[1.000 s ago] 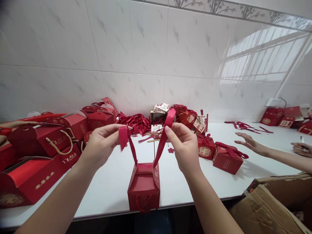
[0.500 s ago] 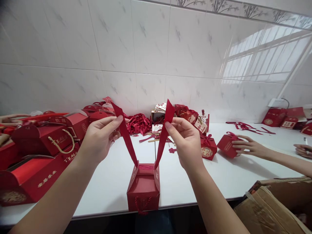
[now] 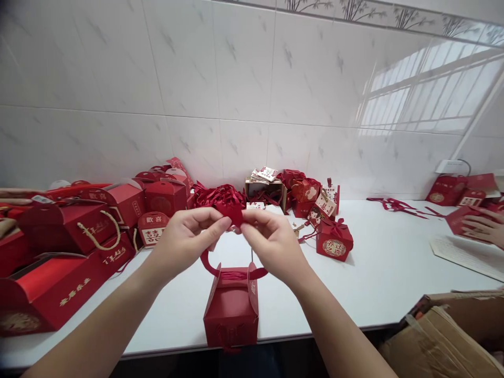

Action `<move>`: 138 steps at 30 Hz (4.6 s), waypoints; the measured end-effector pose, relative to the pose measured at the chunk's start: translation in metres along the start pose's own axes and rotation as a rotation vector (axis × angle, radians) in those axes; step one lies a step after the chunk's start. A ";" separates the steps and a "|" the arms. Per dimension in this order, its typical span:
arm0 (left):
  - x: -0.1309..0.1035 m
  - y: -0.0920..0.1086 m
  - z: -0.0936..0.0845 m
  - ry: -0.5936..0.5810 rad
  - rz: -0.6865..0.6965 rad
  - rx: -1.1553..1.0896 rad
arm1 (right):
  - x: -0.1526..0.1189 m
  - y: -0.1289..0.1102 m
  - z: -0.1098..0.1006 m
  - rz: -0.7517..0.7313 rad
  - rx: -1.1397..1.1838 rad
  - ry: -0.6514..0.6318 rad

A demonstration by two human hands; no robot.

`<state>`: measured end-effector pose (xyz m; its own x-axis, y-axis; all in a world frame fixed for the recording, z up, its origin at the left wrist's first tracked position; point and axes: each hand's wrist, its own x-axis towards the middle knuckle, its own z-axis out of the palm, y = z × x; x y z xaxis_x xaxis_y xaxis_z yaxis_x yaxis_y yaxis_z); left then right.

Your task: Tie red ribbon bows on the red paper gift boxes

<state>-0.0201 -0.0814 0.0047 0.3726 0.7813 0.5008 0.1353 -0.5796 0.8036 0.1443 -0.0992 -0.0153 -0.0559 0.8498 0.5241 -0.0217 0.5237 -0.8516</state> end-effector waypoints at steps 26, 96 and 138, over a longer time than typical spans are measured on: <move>-0.026 -0.027 -0.016 0.060 0.203 0.398 | -0.024 0.031 -0.020 -0.617 -0.592 0.137; -0.079 -0.084 0.037 -0.121 0.065 0.401 | -0.061 0.065 0.008 0.292 -0.369 -0.082; -0.045 -0.096 -0.016 -0.348 0.142 0.858 | -0.074 0.064 -0.031 -0.094 -1.123 -0.065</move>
<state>-0.0642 -0.0571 -0.0901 0.6724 0.6575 0.3400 0.6472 -0.7451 0.1608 0.1777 -0.1265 -0.1085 -0.1538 0.8169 0.5559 0.8795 0.3696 -0.2997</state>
